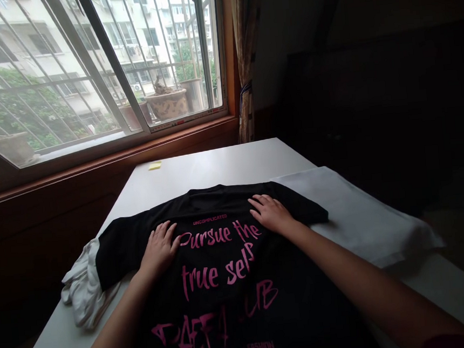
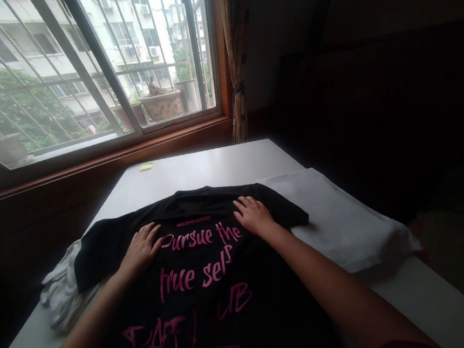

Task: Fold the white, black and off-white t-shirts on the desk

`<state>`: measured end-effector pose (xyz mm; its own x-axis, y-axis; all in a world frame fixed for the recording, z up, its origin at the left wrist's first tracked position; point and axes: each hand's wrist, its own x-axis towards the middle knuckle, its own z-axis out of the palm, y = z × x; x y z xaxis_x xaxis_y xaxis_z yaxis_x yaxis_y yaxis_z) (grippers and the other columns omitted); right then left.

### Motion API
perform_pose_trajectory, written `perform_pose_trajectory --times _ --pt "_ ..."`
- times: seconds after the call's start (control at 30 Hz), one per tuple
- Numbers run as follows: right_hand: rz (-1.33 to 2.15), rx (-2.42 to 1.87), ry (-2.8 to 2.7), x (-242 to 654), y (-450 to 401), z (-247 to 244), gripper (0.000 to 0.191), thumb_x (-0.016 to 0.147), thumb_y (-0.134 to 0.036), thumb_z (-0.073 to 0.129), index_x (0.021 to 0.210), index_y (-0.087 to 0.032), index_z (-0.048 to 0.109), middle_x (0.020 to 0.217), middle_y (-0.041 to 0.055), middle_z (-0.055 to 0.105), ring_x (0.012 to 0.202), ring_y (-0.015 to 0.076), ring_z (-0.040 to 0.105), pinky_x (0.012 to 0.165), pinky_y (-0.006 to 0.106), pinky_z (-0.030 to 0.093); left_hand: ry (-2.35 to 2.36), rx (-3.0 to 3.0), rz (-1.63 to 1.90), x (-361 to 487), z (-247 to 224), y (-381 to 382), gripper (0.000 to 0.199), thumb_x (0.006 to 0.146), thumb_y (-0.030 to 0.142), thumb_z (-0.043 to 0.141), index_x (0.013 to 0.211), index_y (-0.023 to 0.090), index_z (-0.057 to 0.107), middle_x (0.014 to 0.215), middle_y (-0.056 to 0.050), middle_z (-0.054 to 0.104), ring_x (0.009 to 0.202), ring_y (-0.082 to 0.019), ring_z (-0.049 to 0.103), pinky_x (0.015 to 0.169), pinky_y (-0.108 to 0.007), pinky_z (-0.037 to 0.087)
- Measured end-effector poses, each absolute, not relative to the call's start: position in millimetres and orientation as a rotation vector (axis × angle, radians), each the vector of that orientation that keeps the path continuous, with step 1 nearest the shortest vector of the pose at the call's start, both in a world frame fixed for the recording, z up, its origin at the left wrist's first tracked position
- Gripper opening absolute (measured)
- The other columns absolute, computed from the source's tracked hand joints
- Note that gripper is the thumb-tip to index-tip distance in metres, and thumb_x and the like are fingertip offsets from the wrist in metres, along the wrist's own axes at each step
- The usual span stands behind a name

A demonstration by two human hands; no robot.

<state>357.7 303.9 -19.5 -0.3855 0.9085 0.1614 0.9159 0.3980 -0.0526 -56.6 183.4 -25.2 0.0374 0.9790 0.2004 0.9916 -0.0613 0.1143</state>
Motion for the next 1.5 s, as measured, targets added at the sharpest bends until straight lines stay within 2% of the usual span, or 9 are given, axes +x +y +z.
perform_pose_trajectory --times 0.3,0.7,0.93,1.13,1.4,1.5 --pt "0.033 -1.699 -2.489 343.9 352.8 -15.8 0.059 0.105 -0.05 0.037 0.157 -0.023 0.046 0.165 0.0074 0.04 0.15 0.0304 0.035 0.122 0.048 0.032 -2.166 -2.24 -0.218 -71.1 -21.7 240.4 0.06 0.104 0.05 0.04 0.155 0.017 0.045 0.165 -0.014 0.039 0.154 -0.033 0.031 0.126 -0.056 0.024" --pt "0.138 -1.717 -2.48 328.0 428.0 -22.5 0.062 0.105 -0.054 0.034 0.159 -0.025 0.041 0.169 0.0053 0.034 0.154 0.0278 0.029 0.126 0.045 0.024 -2.134 -2.279 -0.193 -96.0 -25.0 312.0 0.063 0.104 0.054 0.036 0.156 0.019 0.044 0.166 -0.013 0.037 0.155 -0.032 0.029 0.126 -0.055 0.023" --pt "0.169 -1.707 -2.478 318.6 465.2 -26.8 0.063 0.104 -0.055 0.034 0.159 -0.025 0.041 0.169 0.0057 0.033 0.154 0.0275 0.028 0.127 0.044 0.02 -2.146 -2.274 -0.18 -107.0 -25.0 339.6 0.064 0.104 0.055 0.035 0.157 0.019 0.042 0.167 -0.012 0.035 0.155 -0.031 0.028 0.127 -0.054 0.021" --pt "0.163 -1.689 -2.474 313.1 484.8 -26.1 0.063 0.103 -0.055 0.037 0.157 -0.024 0.045 0.167 0.0059 0.037 0.153 0.028 0.032 0.127 0.042 0.022 -2.161 -2.267 -0.192 -111.1 -24.5 353.7 0.065 0.104 0.054 0.036 0.157 0.018 0.043 0.167 -0.013 0.036 0.155 -0.033 0.029 0.126 -0.054 0.022" --pt "0.068 -1.614 -2.452 312.6 463.8 -20.3 0.055 0.103 -0.042 0.043 0.151 -0.017 0.053 0.162 0.012 0.045 0.149 0.0287 0.04 0.125 0.043 0.029 -2.178 -2.259 -0.305 -105.1 -19.6 342.5 0.06 0.104 0.048 0.038 0.155 0.017 0.045 0.165 -0.014 0.04 0.155 -0.033 0.03 0.125 -0.059 0.023" --pt "-0.001 -1.533 -2.422 318.1 436.4 -10.4 0.05 0.101 -0.032 0.046 0.147 -0.014 0.057 0.156 0.0135 0.052 0.145 0.0277 0.045 0.125 0.042 0.029 -2.162 -2.265 -0.393 -106.1 -13.8 318.0 0.058 0.104 0.046 0.036 0.151 0.015 0.048 0.162 -0.014 0.044 0.153 -0.029 0.034 0.125 -0.053 0.028"
